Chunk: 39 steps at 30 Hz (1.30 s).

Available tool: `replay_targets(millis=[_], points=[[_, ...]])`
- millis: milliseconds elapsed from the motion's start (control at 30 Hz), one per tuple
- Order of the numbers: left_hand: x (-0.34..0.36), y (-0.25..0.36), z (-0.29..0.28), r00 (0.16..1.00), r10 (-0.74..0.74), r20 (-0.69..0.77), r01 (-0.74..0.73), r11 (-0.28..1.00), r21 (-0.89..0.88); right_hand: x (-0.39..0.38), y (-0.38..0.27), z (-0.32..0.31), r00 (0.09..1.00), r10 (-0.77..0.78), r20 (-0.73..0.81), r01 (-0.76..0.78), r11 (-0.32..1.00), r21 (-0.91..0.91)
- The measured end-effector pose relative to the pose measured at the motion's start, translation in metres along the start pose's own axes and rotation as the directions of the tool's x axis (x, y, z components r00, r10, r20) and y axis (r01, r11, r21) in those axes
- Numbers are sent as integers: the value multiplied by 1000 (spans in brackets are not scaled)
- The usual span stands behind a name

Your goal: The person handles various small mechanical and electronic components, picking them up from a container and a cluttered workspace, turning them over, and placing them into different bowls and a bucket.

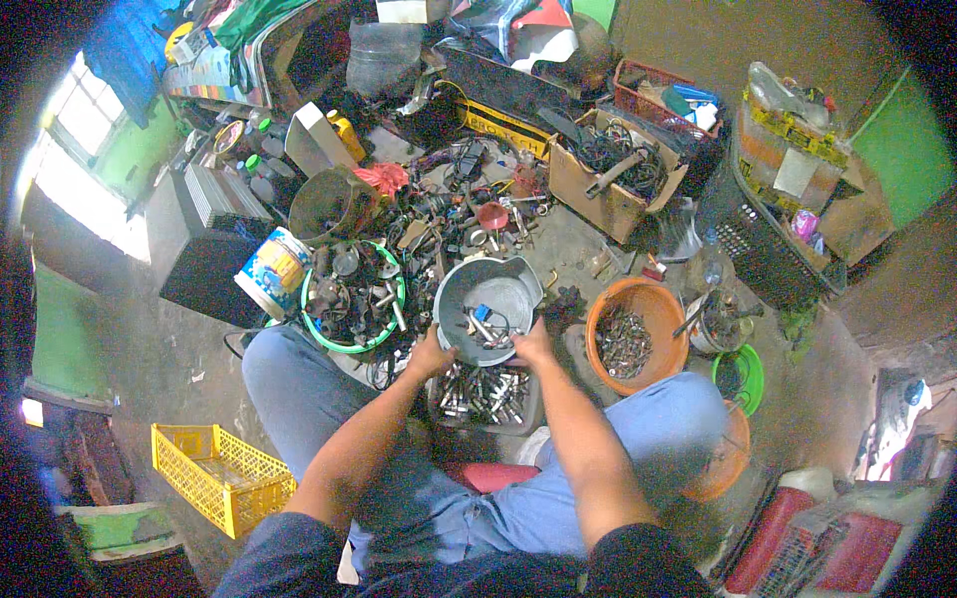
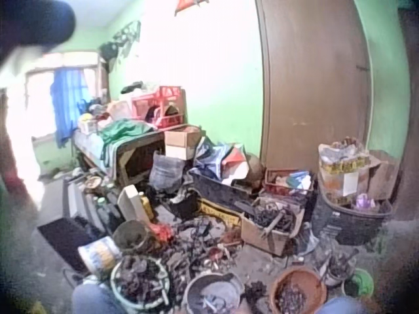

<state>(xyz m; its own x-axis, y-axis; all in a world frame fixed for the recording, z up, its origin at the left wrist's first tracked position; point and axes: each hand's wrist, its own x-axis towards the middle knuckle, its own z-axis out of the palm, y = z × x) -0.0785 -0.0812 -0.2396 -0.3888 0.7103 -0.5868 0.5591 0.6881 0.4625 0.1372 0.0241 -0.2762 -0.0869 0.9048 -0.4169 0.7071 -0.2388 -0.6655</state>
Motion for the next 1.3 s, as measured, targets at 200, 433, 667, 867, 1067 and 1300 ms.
replay_targets(millis=[200,433,667,867,1067,1300], points=[[-20,9,-42,857,161,-491,-293,934,-206,-7,-48,-2,957,92,276,-267,655,707],[-7,-2,-44,835,-22,-550,-228,895,-382,-5,-103,-70,992,75,104,-124,348,929],[-5,-4,-30,895,-86,-439,-132,887,-443,-36,-97,-90,999,-22,37,-19,541,841],[-17,9,-13,943,-62,-328,-113,864,-490,-64,-47,-62,990,131,44,-126,733,669],[3,-26,13,977,-13,-213,-128,766,-631,-90,-14,-38,934,204,292,-354,624,696],[-24,-13,0,916,7,-401,-202,872,-446,-98,-7,-37,950,140,280,-277,792,544]])
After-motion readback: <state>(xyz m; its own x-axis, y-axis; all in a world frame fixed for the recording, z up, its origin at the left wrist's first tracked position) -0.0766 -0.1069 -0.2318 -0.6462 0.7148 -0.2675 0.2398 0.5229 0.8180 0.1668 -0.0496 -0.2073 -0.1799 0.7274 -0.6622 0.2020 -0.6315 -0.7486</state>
